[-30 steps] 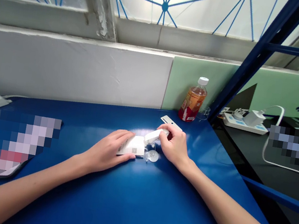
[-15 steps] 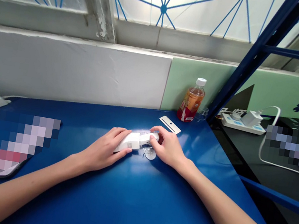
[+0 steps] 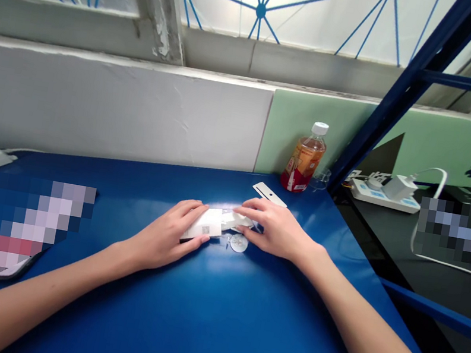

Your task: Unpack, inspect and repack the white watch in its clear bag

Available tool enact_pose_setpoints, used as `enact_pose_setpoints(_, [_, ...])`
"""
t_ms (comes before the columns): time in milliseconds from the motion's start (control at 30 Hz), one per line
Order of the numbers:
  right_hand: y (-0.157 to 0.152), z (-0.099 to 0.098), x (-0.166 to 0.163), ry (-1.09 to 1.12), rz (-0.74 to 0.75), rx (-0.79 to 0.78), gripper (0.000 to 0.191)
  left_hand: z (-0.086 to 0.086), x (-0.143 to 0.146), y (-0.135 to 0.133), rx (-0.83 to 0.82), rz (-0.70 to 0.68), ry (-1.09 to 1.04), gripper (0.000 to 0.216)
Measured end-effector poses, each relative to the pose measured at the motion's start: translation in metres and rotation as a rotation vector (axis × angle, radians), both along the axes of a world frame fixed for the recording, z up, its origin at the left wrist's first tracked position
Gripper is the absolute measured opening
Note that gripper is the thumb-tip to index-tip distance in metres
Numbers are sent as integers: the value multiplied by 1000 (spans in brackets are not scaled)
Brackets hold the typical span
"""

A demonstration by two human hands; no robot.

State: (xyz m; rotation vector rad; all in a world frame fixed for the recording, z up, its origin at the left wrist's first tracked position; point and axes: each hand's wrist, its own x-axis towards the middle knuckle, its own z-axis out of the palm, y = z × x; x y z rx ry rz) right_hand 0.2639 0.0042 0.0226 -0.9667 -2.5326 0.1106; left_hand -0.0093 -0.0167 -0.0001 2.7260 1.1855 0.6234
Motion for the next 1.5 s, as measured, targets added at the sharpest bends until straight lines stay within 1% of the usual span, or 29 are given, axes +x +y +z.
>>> enact_pose_setpoints(67, [5, -3, 4, 10, 61, -17, 23, 0, 0, 0, -4, 2, -5, 48])
enact_pose_setpoints(167, [9, -14, 1, 105, 93, -8, 18, 0, 1, 0, -5, 5, -11, 48])
enact_pose_setpoints(300, [5, -27, -11, 213, 73, 62, 16, 0, 2, 0, 11, -3, -15, 47])
enact_pose_setpoints(367, [1, -26, -14, 200, 40, 114, 16, 0, 2, 0, 12, -3, -18, 47])
enact_pose_setpoints(433, [-1, -20, -12, 151, 7, 146, 17, 0, 2, 0, 4, 2, -27, 47])
enact_pose_setpoints(467, [-1, -17, -10, 122, 0, 138, 18, 0, 1, -1, -3, 4, -31, 47])
enact_pose_setpoints(567, [2, -9, -1, 52, 38, 5, 19, 0, 1, -1, -18, 8, -37, 48])
enact_pose_setpoints(633, [3, -9, 1, 75, 55, -42, 21, 0, 1, -1, -21, 8, -38, 48])
enact_pose_setpoints(767, [1, -18, -8, 170, 81, -53, 24, 1, 2, -1, -15, 8, -39, 46])
enact_pose_setpoints(833, [-3, -20, -14, 149, 84, -25, 24, 1, 2, -1, -9, 5, -29, 46])
enact_pose_setpoints(933, [-6, -15, -17, 56, 82, 19, 24, 1, 2, -1, 7, 5, -12, 46])
enact_pose_setpoints(1033, [-6, -10, -14, 36, 12, 35, 25, 0, 2, -1, 25, 14, 5, 46])
enact_pose_setpoints(1133, [-4, -11, -11, 69, -85, -8, 27, 0, 3, -1, 31, 18, 9, 46])
enact_pose_setpoints(1200, [-4, -13, -11, 65, -85, -42, 29, 0, 3, 0, 27, 20, 3, 46])
enact_pose_setpoints(1300, [-8, -15, -15, 61, -23, -70, 36, 1, 3, 0, 22, 16, 0, 45])
enact_pose_setpoints(1367, [-11, -16, -18, 100, 1, -99, 48, 1, 3, -1, 20, 10, -3, 45])
enact_pose_setpoints(1500, [-19, -18, -23, 195, 22, -211, 72, 0, 3, -1, 4, 5, -32, 45])
